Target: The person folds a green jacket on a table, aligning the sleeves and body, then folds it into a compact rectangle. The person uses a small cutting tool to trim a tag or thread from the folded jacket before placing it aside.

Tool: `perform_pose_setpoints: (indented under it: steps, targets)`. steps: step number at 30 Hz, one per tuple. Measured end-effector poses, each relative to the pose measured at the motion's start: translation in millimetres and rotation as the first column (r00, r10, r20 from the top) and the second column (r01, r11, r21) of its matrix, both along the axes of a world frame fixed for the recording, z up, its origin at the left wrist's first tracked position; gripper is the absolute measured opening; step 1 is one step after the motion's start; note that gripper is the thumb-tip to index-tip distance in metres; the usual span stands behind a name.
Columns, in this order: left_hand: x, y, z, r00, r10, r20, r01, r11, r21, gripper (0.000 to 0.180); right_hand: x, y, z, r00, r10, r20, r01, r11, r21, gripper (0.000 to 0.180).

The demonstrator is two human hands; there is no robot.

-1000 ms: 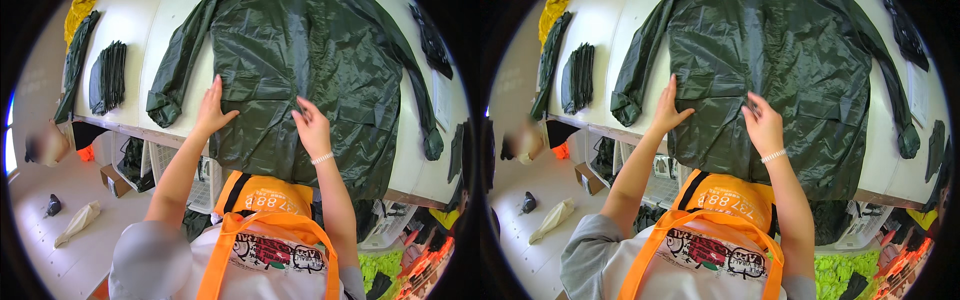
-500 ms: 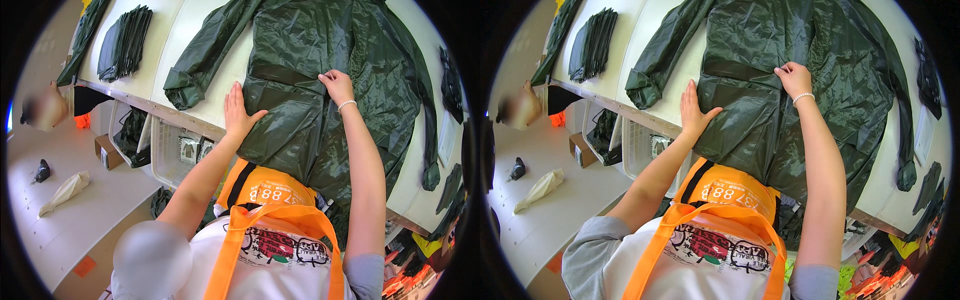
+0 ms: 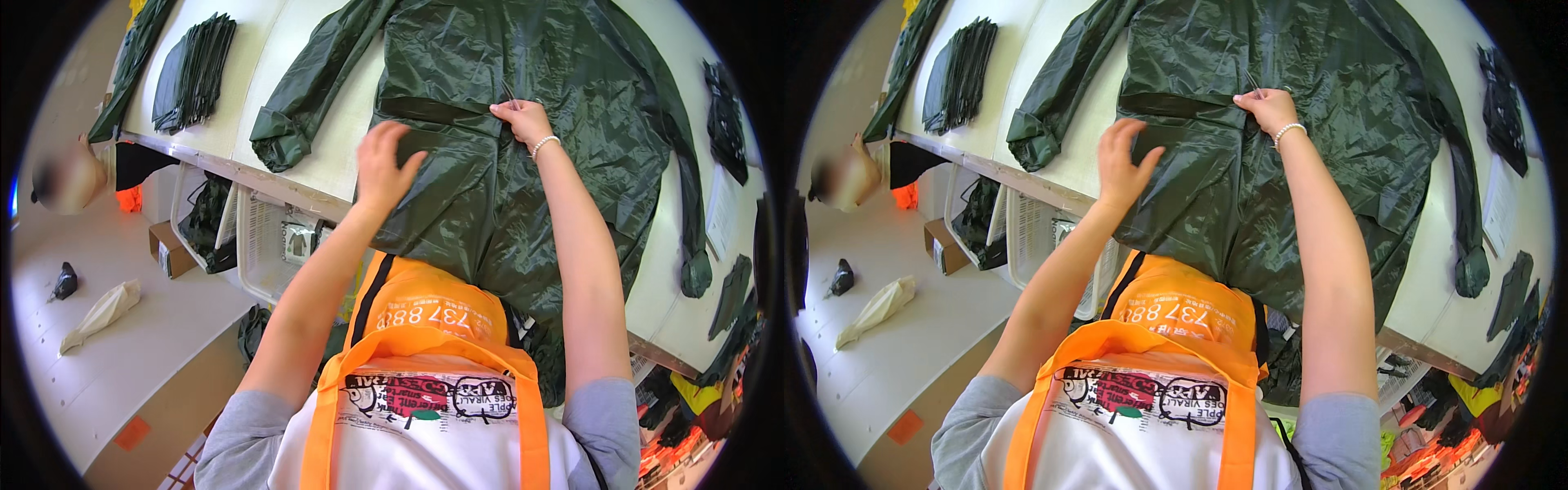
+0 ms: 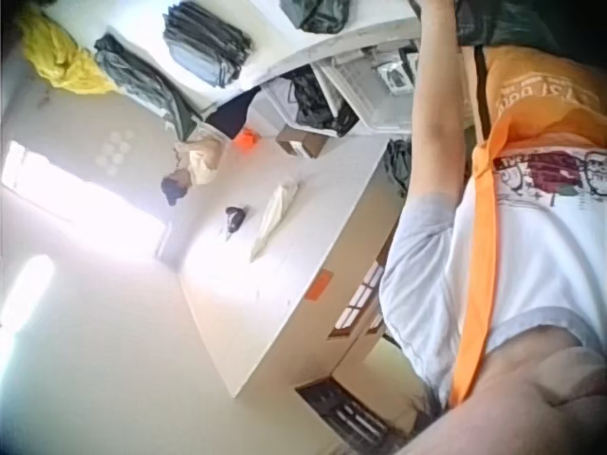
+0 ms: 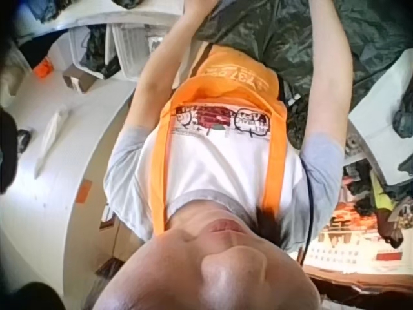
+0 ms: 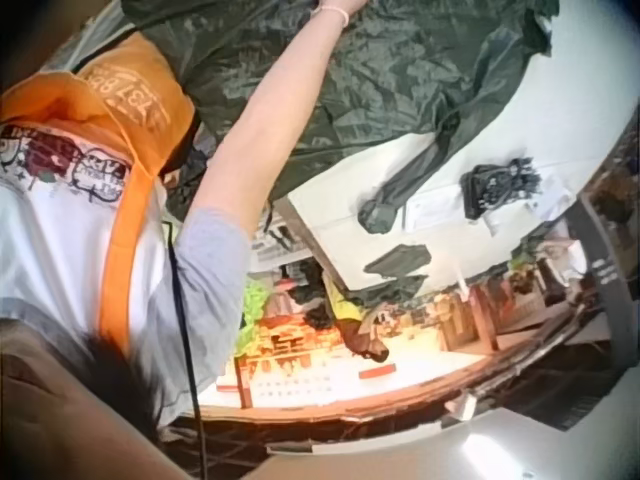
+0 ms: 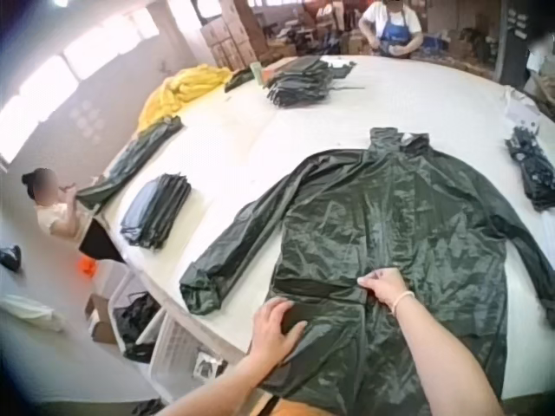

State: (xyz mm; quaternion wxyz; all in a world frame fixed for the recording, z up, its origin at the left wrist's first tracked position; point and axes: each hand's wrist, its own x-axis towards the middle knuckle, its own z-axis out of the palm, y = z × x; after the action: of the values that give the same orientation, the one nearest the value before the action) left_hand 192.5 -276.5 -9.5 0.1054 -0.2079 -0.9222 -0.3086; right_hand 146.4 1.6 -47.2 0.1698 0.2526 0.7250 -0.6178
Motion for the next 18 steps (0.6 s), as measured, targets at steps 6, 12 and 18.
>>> perform_pose_setpoints:
  steps: [6, 12, 18]
  targets:
    - [-17, 106, -4, 0.932, -0.057, 0.359, 0.065, 0.998, -0.01, 0.032, 0, -13, -6, 0.976, -0.061, -0.209, 0.056, 0.998, -0.031, 0.025]
    - [-16, 124, -13, 0.93, 0.023, 0.368, 0.021, 0.993, -0.115, 0.022, 6, -26, -8, 0.956, -0.144, -0.256, 0.162, 0.985, 0.051, 0.018]
    - [-31, 108, -17, 0.784, -0.136, 0.606, 0.056, 0.987, 0.149, 0.015, 25, -20, -14, 0.88, -0.258, -0.399, 0.279, 0.96, -0.006, 0.026]
